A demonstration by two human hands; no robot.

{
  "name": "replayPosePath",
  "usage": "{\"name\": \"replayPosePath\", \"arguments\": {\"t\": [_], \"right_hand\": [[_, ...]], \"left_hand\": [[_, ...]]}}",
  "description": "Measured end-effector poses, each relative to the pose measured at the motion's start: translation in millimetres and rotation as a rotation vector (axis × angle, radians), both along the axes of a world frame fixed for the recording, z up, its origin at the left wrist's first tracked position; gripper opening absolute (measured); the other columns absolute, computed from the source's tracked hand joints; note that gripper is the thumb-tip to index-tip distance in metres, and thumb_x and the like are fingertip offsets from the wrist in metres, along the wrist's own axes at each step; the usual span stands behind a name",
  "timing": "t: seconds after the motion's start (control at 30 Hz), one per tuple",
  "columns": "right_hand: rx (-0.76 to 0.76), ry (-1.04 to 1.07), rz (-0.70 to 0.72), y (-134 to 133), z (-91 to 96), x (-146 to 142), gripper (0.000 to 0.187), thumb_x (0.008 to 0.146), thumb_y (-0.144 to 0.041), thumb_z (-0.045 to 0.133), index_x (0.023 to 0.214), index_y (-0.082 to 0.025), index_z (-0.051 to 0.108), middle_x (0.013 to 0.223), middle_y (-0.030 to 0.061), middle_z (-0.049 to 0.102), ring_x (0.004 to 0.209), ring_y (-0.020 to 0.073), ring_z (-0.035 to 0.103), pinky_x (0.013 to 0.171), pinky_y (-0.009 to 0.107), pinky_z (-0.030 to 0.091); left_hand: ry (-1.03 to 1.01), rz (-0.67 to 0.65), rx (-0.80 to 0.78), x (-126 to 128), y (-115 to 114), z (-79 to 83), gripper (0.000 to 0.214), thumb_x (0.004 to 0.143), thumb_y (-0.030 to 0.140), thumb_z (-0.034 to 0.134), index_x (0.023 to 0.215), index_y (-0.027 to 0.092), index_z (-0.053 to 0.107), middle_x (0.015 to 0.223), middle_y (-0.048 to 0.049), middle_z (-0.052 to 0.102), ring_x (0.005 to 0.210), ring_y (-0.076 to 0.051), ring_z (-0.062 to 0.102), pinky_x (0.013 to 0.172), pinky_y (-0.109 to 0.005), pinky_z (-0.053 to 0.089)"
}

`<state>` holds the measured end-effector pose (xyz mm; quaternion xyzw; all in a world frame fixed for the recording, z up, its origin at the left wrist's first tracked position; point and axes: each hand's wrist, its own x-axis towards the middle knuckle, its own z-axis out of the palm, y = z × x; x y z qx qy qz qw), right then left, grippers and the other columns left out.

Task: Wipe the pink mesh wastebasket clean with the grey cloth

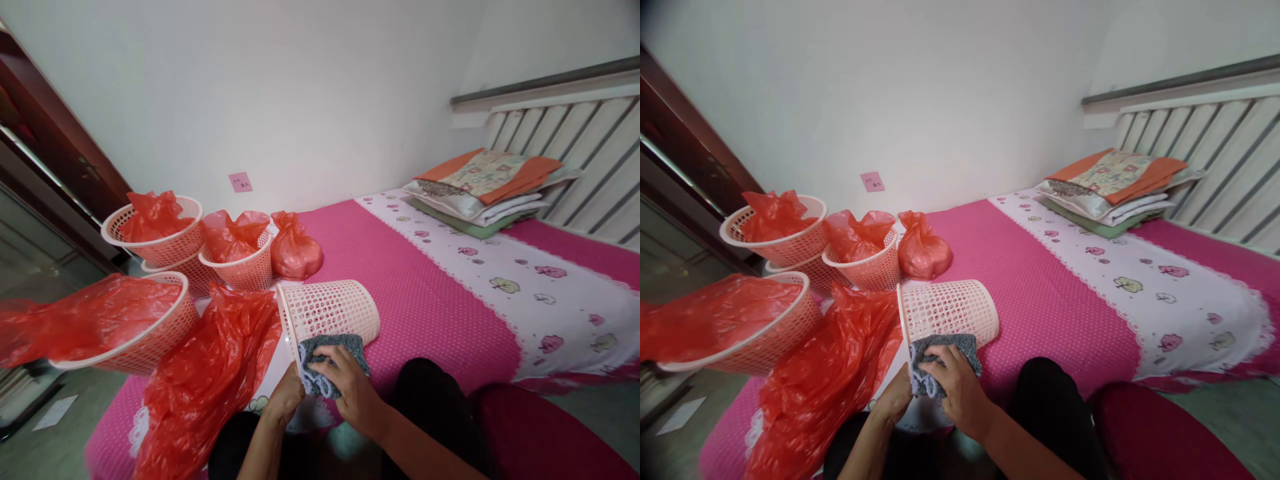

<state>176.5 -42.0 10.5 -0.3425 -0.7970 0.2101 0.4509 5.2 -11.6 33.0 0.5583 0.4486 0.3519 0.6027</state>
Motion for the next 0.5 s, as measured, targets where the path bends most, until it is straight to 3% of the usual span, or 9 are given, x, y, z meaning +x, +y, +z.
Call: {"name": "replayPosePath", "arguments": {"t": [0.2,0.37,0.5], "right_hand": [[-0.021,-0.030,0.029,-6.4,-7.0,1.0,0.067,0.078,-0.005,0.051,0.140,-0.027,0.063,0.140,0.0094,0.057,0.122,0.0282,0.054,0.108,0.047,0.045],[-0.079,-0.054,0.039,-9.2,-15.0,4.9,0.069,0.071,-0.005,0.051,0.135,-0.026,0.065,0.139,0.0088,0.057,0.122,0.0280,0.054,0.108,0.046,0.043],[-0.122,-0.069,0.047,-11.7,-19.6,11.0,0.070,0.066,-0.007,0.052,0.132,-0.025,0.066,0.137,0.0090,0.058,0.120,0.0287,0.054,0.106,0.047,0.043]], "left_hand": [[0.032,-0.061,0.028,-2.9,-2.4,7.3,0.032,0.084,0.040,0.073,0.106,0.019,0.083,0.106,-0.0119,0.080,0.116,-0.034,0.066,0.114,-0.050,0.045],[-0.012,-0.137,-0.026,-9.5,-1.9,-4.2,0.035,0.081,0.036,0.078,0.112,0.020,0.082,0.103,-0.0090,0.080,0.110,-0.033,0.068,0.102,-0.046,0.052],[-0.048,-0.246,-0.086,-23.4,-2.7,-8.2,0.052,0.072,0.035,0.088,0.120,0.019,0.078,0.106,-0.0076,0.079,0.106,-0.031,0.069,0.093,-0.040,0.054]]}}
